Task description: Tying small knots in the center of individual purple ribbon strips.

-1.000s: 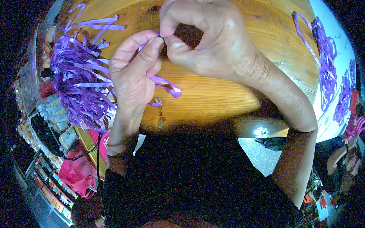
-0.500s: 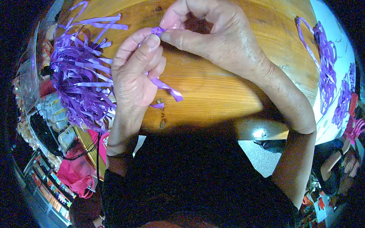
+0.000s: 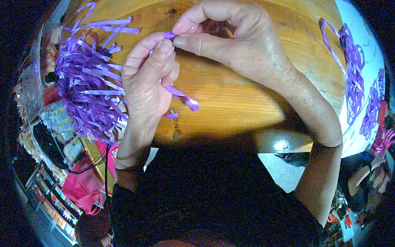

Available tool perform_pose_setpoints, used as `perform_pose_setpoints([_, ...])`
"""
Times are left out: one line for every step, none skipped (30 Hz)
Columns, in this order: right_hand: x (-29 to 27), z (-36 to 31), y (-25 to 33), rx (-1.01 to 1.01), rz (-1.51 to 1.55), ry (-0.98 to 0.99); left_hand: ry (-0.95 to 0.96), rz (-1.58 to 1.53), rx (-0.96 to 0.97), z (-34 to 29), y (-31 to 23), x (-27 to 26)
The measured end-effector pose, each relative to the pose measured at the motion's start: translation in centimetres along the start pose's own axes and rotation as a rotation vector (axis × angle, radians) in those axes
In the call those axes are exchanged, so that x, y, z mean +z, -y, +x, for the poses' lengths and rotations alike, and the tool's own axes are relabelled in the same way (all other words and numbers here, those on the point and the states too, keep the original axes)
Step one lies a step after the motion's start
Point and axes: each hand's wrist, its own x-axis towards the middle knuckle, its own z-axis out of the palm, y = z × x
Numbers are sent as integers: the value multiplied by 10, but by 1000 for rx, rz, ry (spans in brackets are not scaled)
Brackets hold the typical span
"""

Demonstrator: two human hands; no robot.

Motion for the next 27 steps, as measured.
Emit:
perform_pose_setpoints([4, -3, 16, 454, -144, -182, -12, 5, 3, 0, 0, 1])
perform_pose_setpoints([1, -6, 19, 452, -147, -188, -18, 10, 3, 0, 0, 4])
perform_pose_setpoints([-1, -7, 19, 444, -285, -157, -18, 10, 1, 0, 0, 4])
perform_pose_setpoints([-2, -7, 19, 434, -423, -125, -5, 61, 14, -1, 0, 3])
perform_pose_setpoints([-3, -7, 16, 435, -422, -125, 9, 114, 26, -2, 0, 3])
perform_pose_setpoints([-5, -7, 11, 262, -529, -91, 8, 113, 25, -2, 0, 4])
perform_pose_setpoints([-5, -7, 8, 87, -633, -56, -21, 206, 38, -2, 1, 5])
perform_pose_setpoints([-3, -5, 12, 89, -633, -57, -51, 299, 50, -2, 1, 6])
perform_pose_setpoints([0, 0, 21, 32, -822, 2, -52, 299, 49, -3, 1, 5])
perform_pose_setpoints([3, 2, 25, -27, -1009, 62, -57, 299, 23, -3, 0, 3])
perform_pose_setpoints([5, 3, 25, -26, -1007, 62, -62, 300, -4, -3, 0, 2])
perform_pose_setpoints([7, 3, 25, -70, -1022, 40, -64, 301, -4, -4, -1, 4])
perform_pose_setpoints([7, 2, 25, -112, -1043, 14, -80, 304, -3, -3, -1, 7])
perform_pose_setpoints([0, 7, 2, -110, -1047, 10, -95, 308, -3, -2, 0, 10])
perform_pose_setpoints([-17, 14, -36, -601, -752, -44, -80, 306, -6, -1, 0, 13])
perform_pose_setpoints([-16, 27, -51, -1063, -398, -85, -59, 243, -35, 0, -1, 11])
perform_pose_setpoints([-17, 14, -39, -1063, -394, -84, -37, 179, -63, 0, -1, 9])
perform_pose_setpoints([1, 5, -2, -422, -511, -106, -56, 179, -56, -2, -3, 4])
perform_pose_setpoints([8, -2, 20, 220, -602, -122, -45, 156, -48, -2, -3, 3])
perform_pose_setpoints([5, -5, 16, 218, -606, -127, -22, 131, -45, -2, -2, 5])
perform_pose_setpoints([3, -10, 6, 210, -416, -157, -18, 129, -47, -1, -2, 6])
perform_pose_setpoints([1, -11, 0, 199, -226, -185, -4, 140, -42, 0, -1, 6])
perform_pose_setpoints([0, -13, 5, 199, -229, -186, 10, 150, -37, 0, -1, 7])
perform_pose_setpoints([2, -11, 15, 326, -192, -222, 7, 150, -34, 0, -2, 7])
perform_pose_setpoints([4, -9, 20, 454, -155, -257, -16, 132, -45, -1, -2, 8])
perform_pose_setpoints([-4, -4, -2, 452, -154, -252, -39, 114, -56, -1, -2, 8])
perform_pose_setpoints([-22, 2, -37, -96, -13, -39, -19, 111, -61, 2, 0, 11])
